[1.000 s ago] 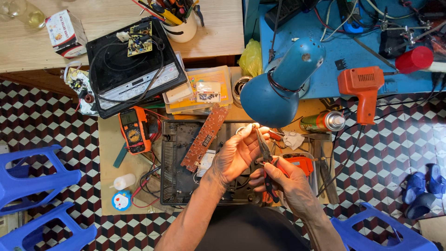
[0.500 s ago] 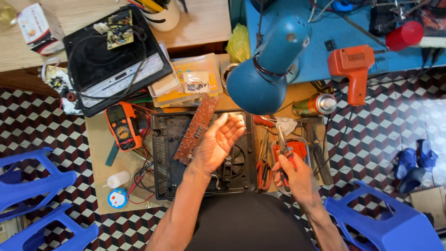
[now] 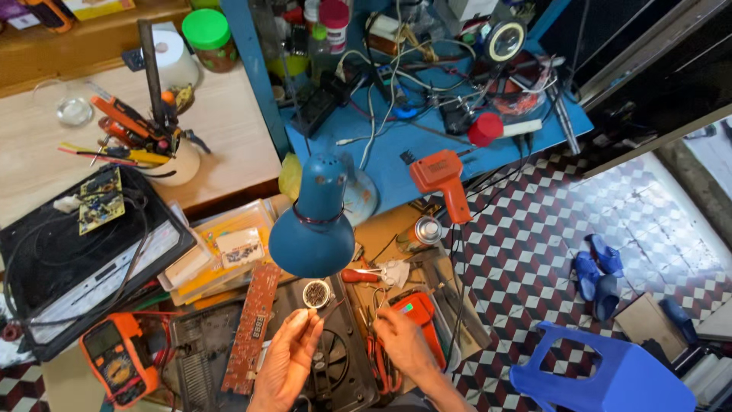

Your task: The person uses a heat gun to apply heat to a small component on a circuit board, then uses pliers to trim a wire. They then use a multimeter to test the circuit board and connect a ribbon cable to it.

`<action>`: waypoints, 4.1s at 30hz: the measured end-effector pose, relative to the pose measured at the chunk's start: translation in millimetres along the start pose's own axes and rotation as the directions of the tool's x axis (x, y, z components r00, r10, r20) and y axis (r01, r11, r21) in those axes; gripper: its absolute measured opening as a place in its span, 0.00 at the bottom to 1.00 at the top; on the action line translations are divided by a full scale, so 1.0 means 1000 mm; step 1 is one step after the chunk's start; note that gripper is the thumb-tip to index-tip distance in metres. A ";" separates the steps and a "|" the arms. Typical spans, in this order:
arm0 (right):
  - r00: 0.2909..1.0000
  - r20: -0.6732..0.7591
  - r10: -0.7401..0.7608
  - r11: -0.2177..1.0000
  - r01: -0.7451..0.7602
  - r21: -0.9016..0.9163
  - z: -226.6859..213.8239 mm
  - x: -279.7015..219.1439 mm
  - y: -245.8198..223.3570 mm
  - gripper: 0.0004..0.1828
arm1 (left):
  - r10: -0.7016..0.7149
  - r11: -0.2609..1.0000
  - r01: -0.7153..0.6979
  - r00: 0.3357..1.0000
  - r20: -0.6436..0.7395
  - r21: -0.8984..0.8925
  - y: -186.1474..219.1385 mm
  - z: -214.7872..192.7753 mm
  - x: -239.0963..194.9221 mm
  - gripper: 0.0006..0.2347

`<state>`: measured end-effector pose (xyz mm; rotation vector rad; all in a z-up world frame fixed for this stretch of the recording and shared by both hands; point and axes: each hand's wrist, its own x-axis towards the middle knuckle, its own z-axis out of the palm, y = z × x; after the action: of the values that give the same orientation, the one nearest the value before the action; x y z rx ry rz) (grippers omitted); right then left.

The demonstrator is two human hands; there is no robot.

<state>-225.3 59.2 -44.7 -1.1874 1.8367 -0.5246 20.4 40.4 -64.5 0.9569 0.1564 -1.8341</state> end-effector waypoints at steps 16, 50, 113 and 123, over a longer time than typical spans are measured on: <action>0.689 -0.145 -0.710 0.438 0.271 -0.857 -0.147 0.211 -0.045 0.35 | -0.174 0.972 0.210 0.946 -0.274 0.109 -0.055 -0.021 0.038 0.16; 0.636 -0.203 -0.744 0.505 0.337 -0.794 -0.140 0.215 -0.039 0.31 | -0.254 0.963 0.267 0.944 -0.213 0.034 -0.077 -0.021 0.046 0.16; 0.809 -0.083 -0.583 0.667 0.417 -0.617 0.003 -0.167 -0.058 0.33 | 0.247 0.116 -0.398 0.899 0.361 0.910 -0.026 0.028 -0.106 0.30; 0.890 -0.131 -0.436 0.679 0.231 -0.697 0.020 -0.180 -0.058 0.30 | 0.452 -0.026 -0.437 0.797 0.400 0.899 -0.045 0.037 -0.102 0.29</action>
<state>-147.5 193.2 65.0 -2.0685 2.1471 -0.2300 -19.3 116.9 15.3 1.6344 -1.4731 -1.0628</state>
